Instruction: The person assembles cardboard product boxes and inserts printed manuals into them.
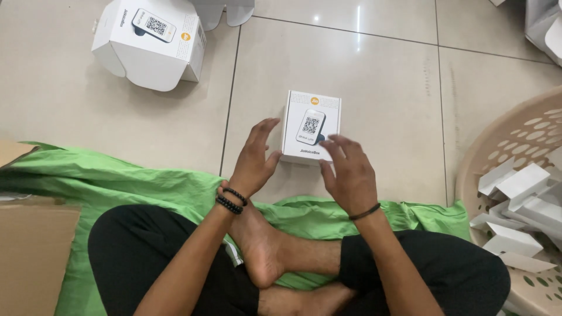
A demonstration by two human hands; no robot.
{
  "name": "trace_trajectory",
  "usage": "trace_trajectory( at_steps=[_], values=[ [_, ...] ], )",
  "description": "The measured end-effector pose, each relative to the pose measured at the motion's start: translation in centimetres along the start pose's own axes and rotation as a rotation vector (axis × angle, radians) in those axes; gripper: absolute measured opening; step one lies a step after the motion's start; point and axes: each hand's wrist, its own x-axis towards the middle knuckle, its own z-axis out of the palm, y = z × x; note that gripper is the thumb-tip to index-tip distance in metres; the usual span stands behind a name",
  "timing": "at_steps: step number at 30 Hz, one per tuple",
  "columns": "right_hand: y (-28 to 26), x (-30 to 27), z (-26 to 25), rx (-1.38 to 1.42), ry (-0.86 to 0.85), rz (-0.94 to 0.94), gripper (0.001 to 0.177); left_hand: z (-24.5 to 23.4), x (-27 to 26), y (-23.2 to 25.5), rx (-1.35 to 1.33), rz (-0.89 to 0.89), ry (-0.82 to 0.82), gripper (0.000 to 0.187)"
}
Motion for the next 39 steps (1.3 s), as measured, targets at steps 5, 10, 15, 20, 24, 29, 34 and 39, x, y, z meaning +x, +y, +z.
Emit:
trace_trajectory(
  at_steps=[5,10,15,20,24,29,34,39],
  values=[
    [-1.7,1.8,1.0,-0.090,-0.678,0.061,0.042,-1.5,0.9,0.9,-0.043,-0.114,0.095,0.059],
    [3.3,13.9,6.8,-0.319,-0.648,0.159,0.070,-2.2,1.3,1.6,-0.141,-0.141,0.165,0.051],
    [6.3,21.2,10.0,-0.328,-0.704,0.369,0.093,-2.4,1.4,1.6,-0.179,-0.186,0.145,0.049],
    [8.6,18.6,10.4,-0.192,-0.687,0.327,0.086,-1.6,1.5,1.2,-0.185,-0.251,0.121,0.047],
    [13.6,13.9,8.9,-0.194,-0.701,0.371,0.084,0.1,1.8,1.4,-0.113,-0.248,0.040,0.046],
    [20.4,9.2,6.8,-0.263,-0.580,0.483,0.078,4.2,2.8,-1.5,0.041,-0.164,-0.057,0.047],
    [23.3,7.5,8.0,-0.271,-0.478,0.529,0.069,8.9,6.0,-6.3,0.206,-0.101,-0.101,0.050],
    [24.5,4.7,11.7,-0.336,-0.119,0.282,0.070,5.8,11.0,-6.3,0.487,-0.046,-0.024,0.053]
  ],
)
